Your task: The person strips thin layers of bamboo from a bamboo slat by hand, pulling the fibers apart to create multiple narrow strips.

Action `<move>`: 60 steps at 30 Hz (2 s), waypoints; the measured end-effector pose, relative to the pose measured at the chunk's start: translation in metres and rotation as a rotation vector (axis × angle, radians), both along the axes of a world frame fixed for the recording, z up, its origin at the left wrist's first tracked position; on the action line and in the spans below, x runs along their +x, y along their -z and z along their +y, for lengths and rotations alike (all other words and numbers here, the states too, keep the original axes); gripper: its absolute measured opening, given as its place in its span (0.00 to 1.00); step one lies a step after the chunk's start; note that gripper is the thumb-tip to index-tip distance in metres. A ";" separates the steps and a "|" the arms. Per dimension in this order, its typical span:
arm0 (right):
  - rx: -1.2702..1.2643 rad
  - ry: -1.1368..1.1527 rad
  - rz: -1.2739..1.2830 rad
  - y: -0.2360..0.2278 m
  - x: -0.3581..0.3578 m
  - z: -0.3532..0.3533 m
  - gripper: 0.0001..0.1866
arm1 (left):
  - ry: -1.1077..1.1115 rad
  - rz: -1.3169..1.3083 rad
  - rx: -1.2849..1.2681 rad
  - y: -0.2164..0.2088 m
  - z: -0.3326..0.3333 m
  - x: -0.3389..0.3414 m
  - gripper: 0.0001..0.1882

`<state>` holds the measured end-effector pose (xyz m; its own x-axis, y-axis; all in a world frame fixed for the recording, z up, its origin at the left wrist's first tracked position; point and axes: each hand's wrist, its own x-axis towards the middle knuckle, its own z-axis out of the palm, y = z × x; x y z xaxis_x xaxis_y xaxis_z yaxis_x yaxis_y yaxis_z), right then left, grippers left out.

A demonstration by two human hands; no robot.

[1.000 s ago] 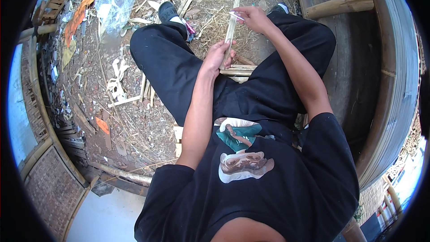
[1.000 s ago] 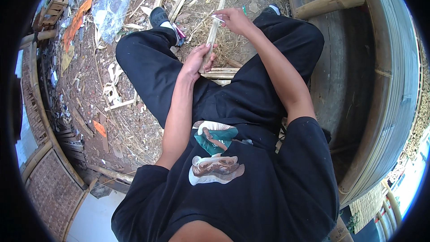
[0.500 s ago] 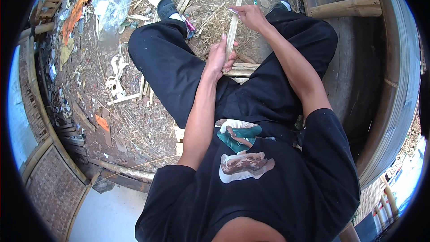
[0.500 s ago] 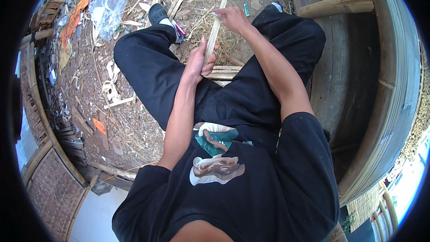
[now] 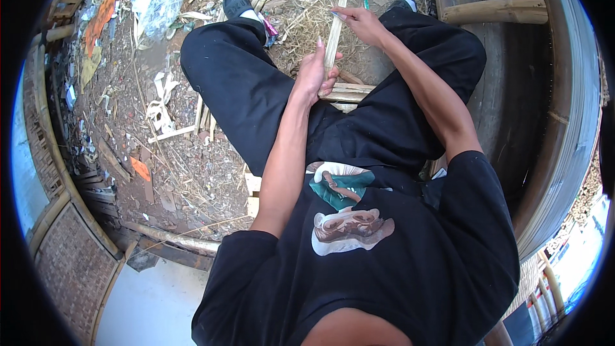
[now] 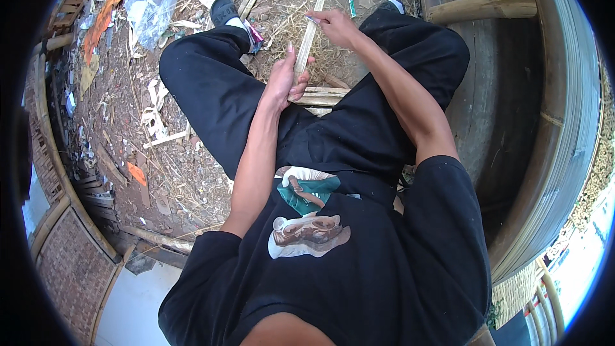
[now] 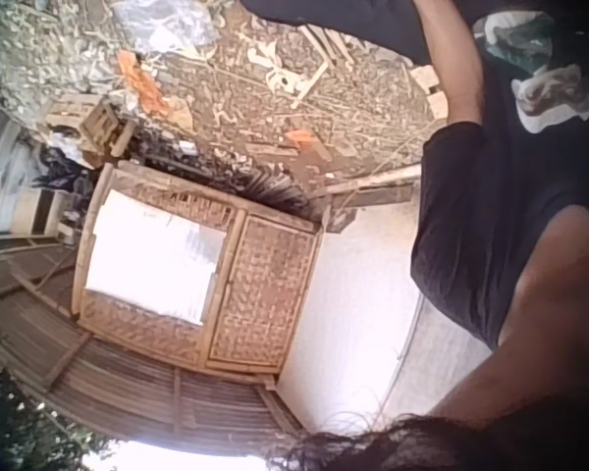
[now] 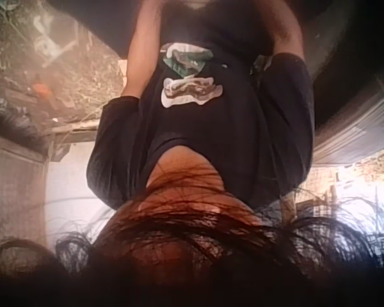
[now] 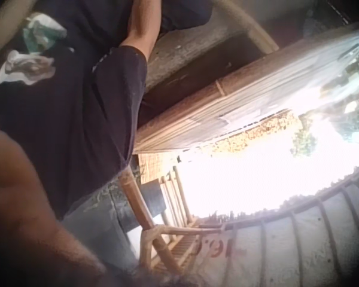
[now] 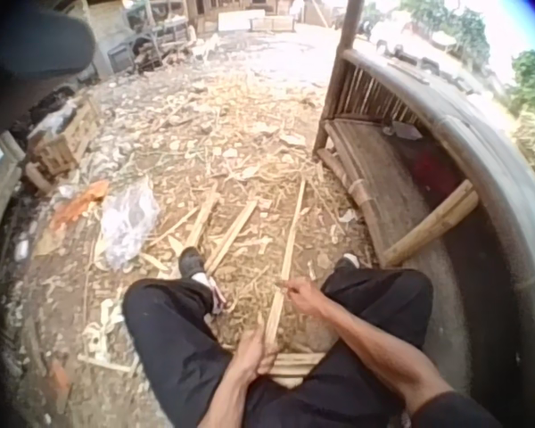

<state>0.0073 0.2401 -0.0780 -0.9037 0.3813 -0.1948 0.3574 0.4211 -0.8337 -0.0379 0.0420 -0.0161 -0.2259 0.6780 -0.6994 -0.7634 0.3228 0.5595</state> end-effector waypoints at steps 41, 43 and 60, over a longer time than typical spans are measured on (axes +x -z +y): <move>0.110 0.020 0.127 -0.062 0.037 -0.052 0.08 | -0.029 -0.050 -0.051 0.021 0.007 0.000 0.26; 0.084 0.004 0.204 -0.074 0.049 -0.057 0.07 | -0.046 -0.051 -0.052 0.020 0.009 -0.001 0.28; 0.366 -0.138 -0.168 -0.076 0.053 -0.003 0.20 | 0.044 0.163 -0.035 0.026 0.008 -0.012 0.17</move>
<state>0.0599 0.2366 -0.0021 -0.9184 0.3304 -0.2175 0.3949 0.7321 -0.5551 -0.0504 0.0496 -0.0425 -0.3088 0.6654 -0.6796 -0.6485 0.3754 0.6622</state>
